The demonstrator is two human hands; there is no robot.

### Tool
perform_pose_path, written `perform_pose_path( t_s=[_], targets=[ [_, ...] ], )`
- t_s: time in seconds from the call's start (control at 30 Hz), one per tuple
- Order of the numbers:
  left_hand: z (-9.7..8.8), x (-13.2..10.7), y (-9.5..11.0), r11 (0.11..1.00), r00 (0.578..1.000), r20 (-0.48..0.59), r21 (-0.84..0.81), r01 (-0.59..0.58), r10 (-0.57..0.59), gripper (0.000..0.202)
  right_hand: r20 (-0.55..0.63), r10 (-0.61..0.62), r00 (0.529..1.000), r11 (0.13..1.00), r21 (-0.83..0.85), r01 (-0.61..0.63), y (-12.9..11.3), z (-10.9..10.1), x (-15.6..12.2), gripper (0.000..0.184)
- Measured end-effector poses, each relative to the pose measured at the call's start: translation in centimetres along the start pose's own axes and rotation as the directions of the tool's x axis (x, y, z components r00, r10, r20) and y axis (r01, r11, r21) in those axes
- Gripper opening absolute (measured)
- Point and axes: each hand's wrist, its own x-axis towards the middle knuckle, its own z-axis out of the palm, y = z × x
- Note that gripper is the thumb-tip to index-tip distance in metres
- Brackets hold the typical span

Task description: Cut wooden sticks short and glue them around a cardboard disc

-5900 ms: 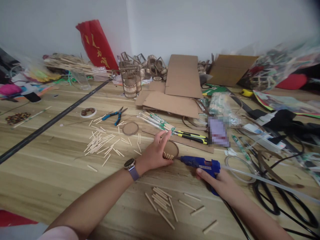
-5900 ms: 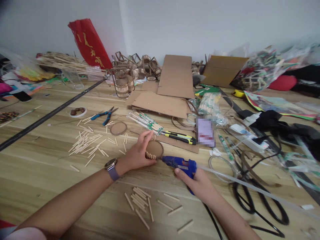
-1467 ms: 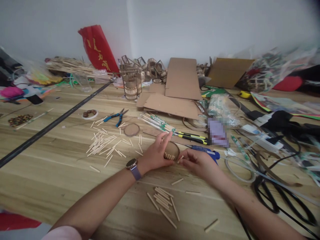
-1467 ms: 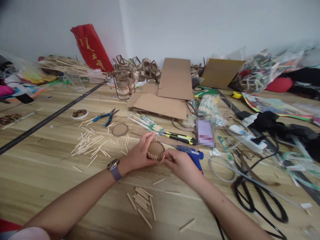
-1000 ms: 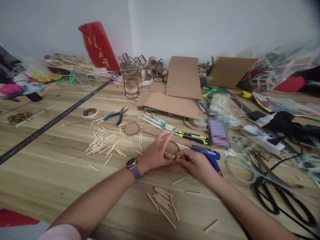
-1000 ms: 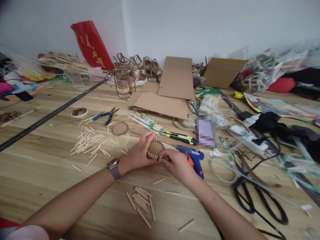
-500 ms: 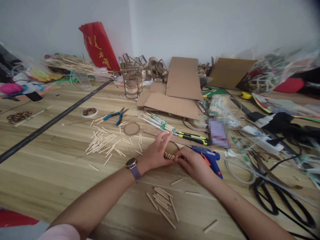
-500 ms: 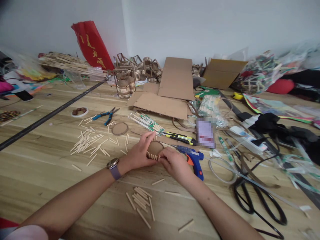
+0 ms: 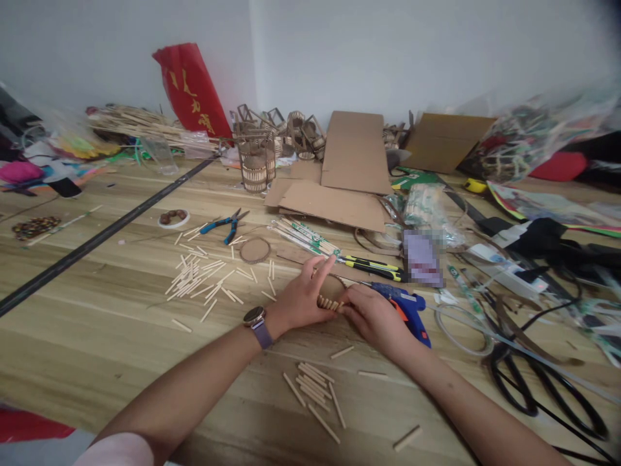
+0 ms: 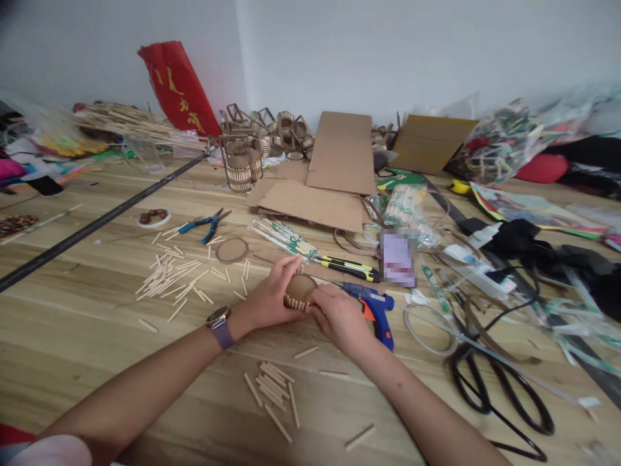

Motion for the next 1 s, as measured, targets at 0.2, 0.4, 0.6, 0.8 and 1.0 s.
perform_pose_path(
  t_s=[0.2,0.4,0.6,0.8,1.0],
  targets=[
    [-0.1,0.0,0.2,1.000,1.000,0.006,-0.013,0.011,-0.011,0.116,-0.018,-0.030,0.999,0.999,-0.045,0.029,0.1,0.1,0.0,0.016],
    [0.0,0.0,0.0,0.999,1.000,-0.002,-0.038,-0.008,0.007,0.114,-0.014,-0.035,0.999,0.996,-0.085,0.033,0.1,0.1,0.0,0.016],
    [0.1,-0.1,-0.1,0.999,1.000,-0.007,-0.035,-0.003,0.003,0.115,0.000,-0.033,0.999,0.996,-0.080,0.033,0.0,0.1,0.0,0.016],
    [-0.4,0.0,0.4,0.996,1.000,0.004,-0.092,0.008,-0.008,0.113,-0.052,0.035,0.998,0.999,-0.002,-0.035,-0.3,-1.3,-0.2,0.024],
    [-0.5,-0.1,0.3,0.993,1.000,0.008,-0.112,0.030,-0.029,0.121,-0.128,0.243,0.962,0.966,-0.057,-0.251,0.7,-4.8,-1.7,0.023]
  ],
)
